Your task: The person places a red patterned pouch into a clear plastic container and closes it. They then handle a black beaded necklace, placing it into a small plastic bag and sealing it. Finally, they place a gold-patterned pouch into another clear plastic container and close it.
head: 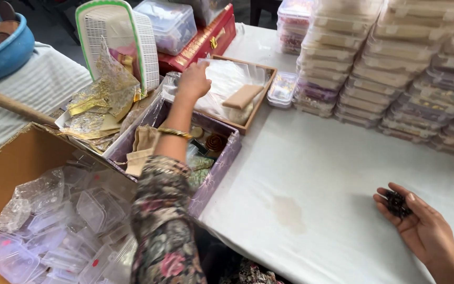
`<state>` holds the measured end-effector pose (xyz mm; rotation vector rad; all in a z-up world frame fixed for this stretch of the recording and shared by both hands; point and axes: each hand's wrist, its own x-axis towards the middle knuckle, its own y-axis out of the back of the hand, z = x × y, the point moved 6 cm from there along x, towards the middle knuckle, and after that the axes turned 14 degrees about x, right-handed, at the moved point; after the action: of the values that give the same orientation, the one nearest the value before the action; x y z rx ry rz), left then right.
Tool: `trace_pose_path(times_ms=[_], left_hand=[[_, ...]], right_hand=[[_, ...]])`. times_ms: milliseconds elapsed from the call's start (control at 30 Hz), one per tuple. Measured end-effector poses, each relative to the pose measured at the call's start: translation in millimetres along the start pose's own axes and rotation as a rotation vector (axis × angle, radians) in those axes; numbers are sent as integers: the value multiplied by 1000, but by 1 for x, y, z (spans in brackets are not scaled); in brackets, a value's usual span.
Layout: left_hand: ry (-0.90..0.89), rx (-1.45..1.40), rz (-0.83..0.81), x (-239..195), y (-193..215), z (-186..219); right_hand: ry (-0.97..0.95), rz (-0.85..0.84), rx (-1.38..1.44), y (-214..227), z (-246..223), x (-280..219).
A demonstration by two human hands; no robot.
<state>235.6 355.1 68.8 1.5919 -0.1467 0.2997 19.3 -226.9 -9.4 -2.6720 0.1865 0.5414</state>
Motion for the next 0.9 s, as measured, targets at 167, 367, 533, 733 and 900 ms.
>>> trace_pose_path(times_ms=[167, 367, 533, 733, 900], left_hand=[[360, -126, 117, 15, -17, -24], [454, -520, 254, 16, 18, -17], [166, -682, 518, 10, 91, 42], [-352, -558, 333, -66, 121, 254], [-696, -568, 18, -159, 35, 398]], right_hand=[[-24, 28, 1, 1, 1, 5], [-47, -14, 41, 10, 7, 14], [-73, -23, 76, 11, 7, 18], [-85, -83, 177, 19, 11, 21], [14, -121, 221, 26, 0, 14]])
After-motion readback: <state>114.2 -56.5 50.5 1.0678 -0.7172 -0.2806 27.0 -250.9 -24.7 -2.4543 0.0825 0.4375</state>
